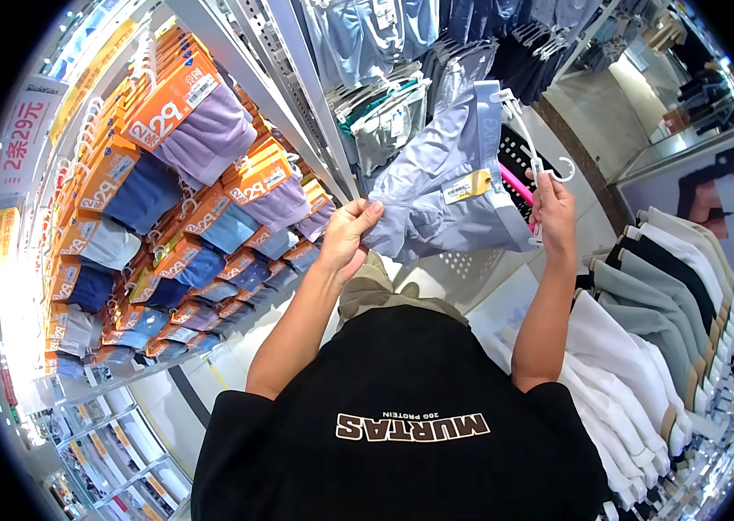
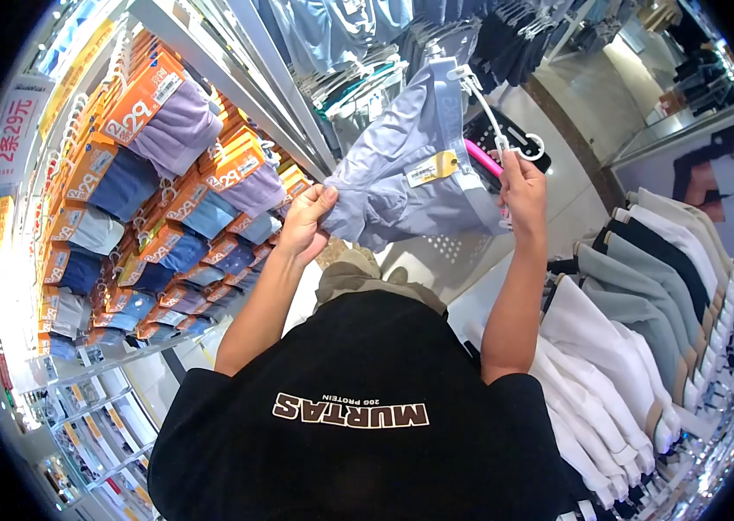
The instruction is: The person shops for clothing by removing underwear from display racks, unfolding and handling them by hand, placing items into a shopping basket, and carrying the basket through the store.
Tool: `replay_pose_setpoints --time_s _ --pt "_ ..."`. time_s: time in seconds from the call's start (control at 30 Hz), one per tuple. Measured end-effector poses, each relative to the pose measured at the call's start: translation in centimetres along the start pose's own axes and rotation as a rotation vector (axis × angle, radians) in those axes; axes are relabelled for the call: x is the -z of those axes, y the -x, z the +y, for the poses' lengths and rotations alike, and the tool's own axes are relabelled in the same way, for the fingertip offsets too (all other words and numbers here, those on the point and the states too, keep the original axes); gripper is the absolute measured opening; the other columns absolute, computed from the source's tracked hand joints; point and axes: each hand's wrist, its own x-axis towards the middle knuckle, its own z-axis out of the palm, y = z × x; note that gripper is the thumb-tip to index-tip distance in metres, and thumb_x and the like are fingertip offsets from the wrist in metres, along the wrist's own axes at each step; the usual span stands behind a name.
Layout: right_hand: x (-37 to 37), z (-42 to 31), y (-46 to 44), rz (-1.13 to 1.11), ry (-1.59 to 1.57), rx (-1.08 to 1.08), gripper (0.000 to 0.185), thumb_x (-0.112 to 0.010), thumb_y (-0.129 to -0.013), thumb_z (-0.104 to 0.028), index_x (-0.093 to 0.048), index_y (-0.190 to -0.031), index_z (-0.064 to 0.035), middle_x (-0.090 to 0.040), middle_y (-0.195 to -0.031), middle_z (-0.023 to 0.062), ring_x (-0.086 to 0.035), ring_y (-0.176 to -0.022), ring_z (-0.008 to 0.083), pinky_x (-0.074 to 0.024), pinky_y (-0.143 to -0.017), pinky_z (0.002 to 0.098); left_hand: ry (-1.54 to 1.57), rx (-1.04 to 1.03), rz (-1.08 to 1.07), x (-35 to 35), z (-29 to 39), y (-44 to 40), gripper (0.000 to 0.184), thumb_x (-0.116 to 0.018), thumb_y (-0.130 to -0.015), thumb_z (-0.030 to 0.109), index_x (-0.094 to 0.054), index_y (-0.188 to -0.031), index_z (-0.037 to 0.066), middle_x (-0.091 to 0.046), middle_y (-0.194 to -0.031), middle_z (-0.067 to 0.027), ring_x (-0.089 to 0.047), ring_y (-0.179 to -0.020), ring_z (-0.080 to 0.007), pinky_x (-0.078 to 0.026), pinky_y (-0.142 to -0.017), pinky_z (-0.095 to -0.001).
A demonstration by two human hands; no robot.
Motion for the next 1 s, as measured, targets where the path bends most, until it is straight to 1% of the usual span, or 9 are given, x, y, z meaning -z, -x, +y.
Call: replay_pose_setpoints --time_s 0.1,0.2,0.27,0.33,0.43,0.5,0.63,0.83,1.0 --pt "0.0 -0.1 -0.1 -0.029 -0.028 0.003 0.039 -0.056 -0.103 -0.034 -0.067 -0.113 0.0024 -0.046 -0.063 -0.0056 -0.041 -0.05 0.003 -0.0383 -0.045 0.0217 -0.007 0.002 -0.006 -0.3 0.2 0.1 0.016 -0.076 -0.09 0.017 -0.063 -0.083 0.01 -0.068 -0.082 0.0012 -0.061 -0.071 -0.0077 -0.052 -0.069 -0.0257" --pt "-0.8 -0.3 -0.3 -0.029 -0.06 0.054 0.03 -0.061 -0.101 -0.027 -0.07 -0.106 0.0008 -0.05 -0.064 -0.0051 -0.045 -0.052 0.0039 -0.0409 -0.048 0.0214 -0.034 0.004 0.037 -0.1 -0.6 0.0 0.018 -0.073 -0.093 0.021 -0.062 -0.084 0.01 -0.068 -0.082 -0.0002 -0.061 -0.07 -0.0074 -0.051 -0.067 -0.0252" --pt "-0.8 0.3 -1.5 -0.105 -0.016 0.086 0.021 -0.06 -0.101 -0.02 -0.069 -0.103 -0.001 -0.054 -0.069 -0.0042 -0.047 -0.057 0.004 -0.0395 -0.052 0.0208 -0.135 0.05 0.156 -0.2 -1.3 0.0 0.024 -0.069 -0.096 0.028 -0.062 -0.083 0.01 -0.066 -0.078 -0.0013 -0.06 -0.063 -0.0078 -0.05 -0.058 -0.0241" --pt "-2.1 -1.3 -2.3 -0.15 0.012 0.126 0.019 -0.061 -0.1 -0.019 -0.069 -0.103 -0.0017 -0.054 -0.07 -0.0053 -0.046 -0.059 0.0038 -0.0373 -0.052 0.0208 -0.339 0.072 0.085 2.9 -2.5 0.0 0.026 -0.067 -0.097 0.03 -0.062 -0.084 0.008 -0.064 -0.074 -0.0015 -0.059 -0.058 -0.0076 -0.047 -0.052 -0.0228" --pt "-3.9 -3.7 -4.7 -0.187 0.188 0.244 0.022 -0.062 -0.1 -0.022 -0.069 -0.097 -0.0018 -0.05 -0.069 -0.0064 -0.041 -0.06 0.0036 -0.0333 -0.054 0.023 -0.576 0.052 0.13 3.4 -4.8 0.4 0.026 -0.065 -0.098 0.028 -0.065 -0.092 0.003 -0.063 -0.073 -0.0024 -0.058 -0.057 -0.0071 -0.046 -0.05 -0.0222" --pt "-5.6 -5.8 -5.9 -0.208 0.311 0.336 0.028 -0.062 -0.099 -0.027 -0.069 -0.092 -0.0002 -0.05 -0.068 -0.0056 -0.04 -0.062 0.0052 -0.0333 -0.055 0.0261 -0.608 0.064 0.143 4.0 -6.0 0.9 0.023 -0.064 -0.098 0.025 -0.066 -0.097 0.002 -0.065 -0.077 -0.0031 -0.058 -0.059 -0.0067 -0.047 -0.051 -0.0219" --pt "-8.6 -8.1 -12.3 -0.168 0.529 0.559 0.047 -0.064 -0.097 -0.038 -0.062 -0.074 0.0031 -0.048 -0.055 0.0064 -0.042 -0.054 0.0105 -0.0361 -0.05 0.0349 -0.59 0.13 0.087 5.6 -8.5 2.2 0.023 -0.064 -0.098 0.024 -0.066 -0.099 0.001 -0.065 -0.079 -0.0029 -0.059 -0.061 -0.0068 -0.047 -0.053 -0.0214" --pt "-12.9 -15.9 -21.3 -0.171 0.607 0.545 0.048 -0.062 -0.096 -0.042 -0.07 -0.087 0.0039 -0.059 -0.064 0.0077 -0.054 -0.061 0.0128 -0.0433 -0.057 0.0327 -0.575 0.109 0.052 5.4 -9.6 3.6 0.021 -0.07 -0.093 0.017 -0.067 -0.101 -0.002 -0.066 -0.081 -0.002 -0.057 -0.064 -0.0059 -0.047 -0.059 -0.0212" --pt "-17.1 -20.5 -27.6 -0.143 0.834 0.667 0.057 -0.06 -0.093 -0.053 -0.069 -0.089 0.0035 -0.065 -0.073 0.0194 -0.061 -0.067 0.026 -0.0484 -0.068 0.0392 -0.713 -0.212 0.139 4.1 -5.7 1.0 0.026 -0.076 -0.087 0.013 -0.068 -0.105 -0.003 -0.061 -0.08 0.0019 -0.052 -0.069 -0.0033 -0.046 -0.063 -0.0208"
